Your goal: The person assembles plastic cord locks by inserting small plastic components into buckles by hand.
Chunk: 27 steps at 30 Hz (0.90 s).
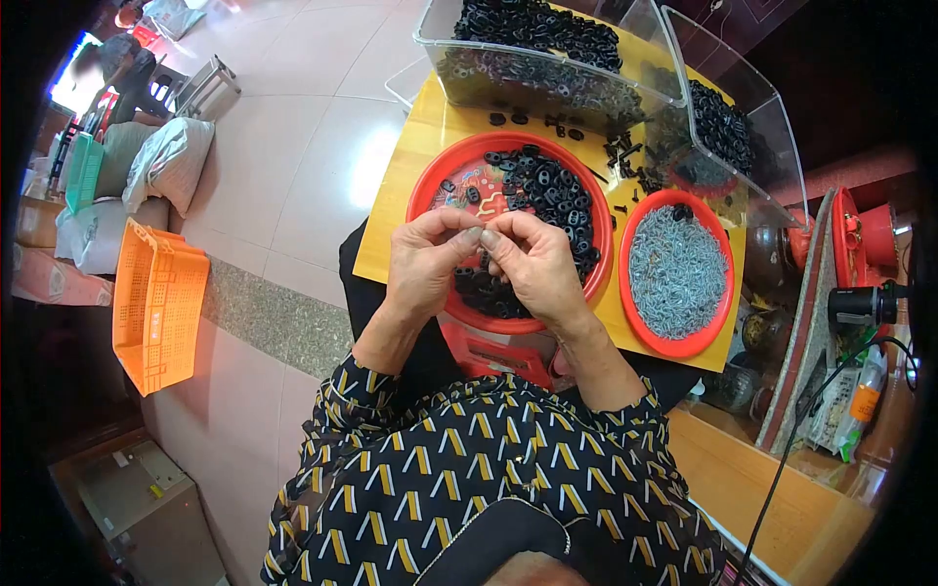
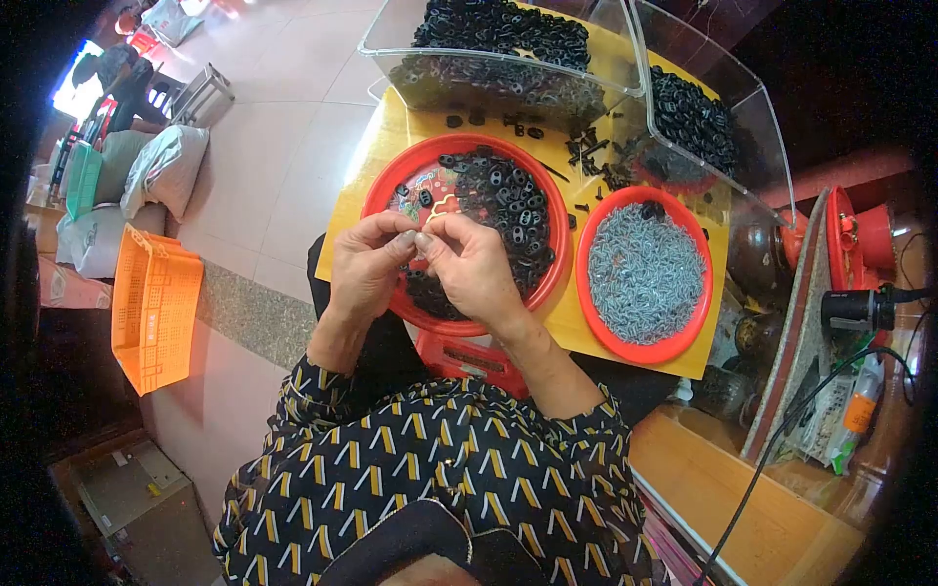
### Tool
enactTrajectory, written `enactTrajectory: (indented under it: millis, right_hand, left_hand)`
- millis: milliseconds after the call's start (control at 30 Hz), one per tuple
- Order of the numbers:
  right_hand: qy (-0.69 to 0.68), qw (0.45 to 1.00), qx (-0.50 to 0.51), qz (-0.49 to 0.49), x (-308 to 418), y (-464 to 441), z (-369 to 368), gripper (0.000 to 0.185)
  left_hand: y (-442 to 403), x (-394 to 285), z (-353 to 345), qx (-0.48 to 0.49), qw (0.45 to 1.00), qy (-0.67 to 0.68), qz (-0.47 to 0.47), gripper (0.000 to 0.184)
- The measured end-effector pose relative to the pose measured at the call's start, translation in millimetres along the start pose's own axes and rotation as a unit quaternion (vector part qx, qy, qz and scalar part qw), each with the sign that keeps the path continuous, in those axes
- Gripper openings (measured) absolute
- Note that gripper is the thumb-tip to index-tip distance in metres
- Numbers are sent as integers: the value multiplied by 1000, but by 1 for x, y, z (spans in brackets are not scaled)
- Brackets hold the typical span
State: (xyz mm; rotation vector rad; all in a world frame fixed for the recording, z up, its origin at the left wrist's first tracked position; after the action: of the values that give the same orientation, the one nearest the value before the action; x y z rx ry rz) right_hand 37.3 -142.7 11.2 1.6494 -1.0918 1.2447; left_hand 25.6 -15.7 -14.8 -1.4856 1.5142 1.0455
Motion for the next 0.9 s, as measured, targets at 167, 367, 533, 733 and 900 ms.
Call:
enactTrajectory:
  millis: [167, 367, 533, 733, 900]
  right_hand:
    - [57, 998, 4, 28, -9, -2, 4, 6]
    - [318, 922, -33, 218, -6, -15, 8, 10]
    - [348, 915, -52, 198, -7, -24, 14, 10]
    - [8, 998, -65, -15, -1, 7, 8, 8]
    - [127, 983, -69, 112, -12, 22, 15, 9]
  left_hand:
    - [0, -1, 4, 24, 997, -42, 59, 8]
    - [-8, 5, 16, -27, 997, 3, 78, 9]
    - [0, 0, 9, -17, 994, 58, 91, 6]
    - [15, 7, -3, 28, 988, 94, 121, 8]
    - [25, 12, -15, 69, 981, 143, 114, 9]
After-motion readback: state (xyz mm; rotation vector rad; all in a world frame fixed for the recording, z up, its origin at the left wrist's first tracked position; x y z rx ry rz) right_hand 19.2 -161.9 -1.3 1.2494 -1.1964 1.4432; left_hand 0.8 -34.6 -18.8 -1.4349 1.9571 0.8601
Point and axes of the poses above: each hand's wrist, its own y-axis away from the middle knuckle, its own z-axis out of the back of the hand, x = y × z, the point moved 3 cm from there along -y, towards the middle knuckle, and after that the axes turned 6 degrees about -y, right-handed, at the moved point
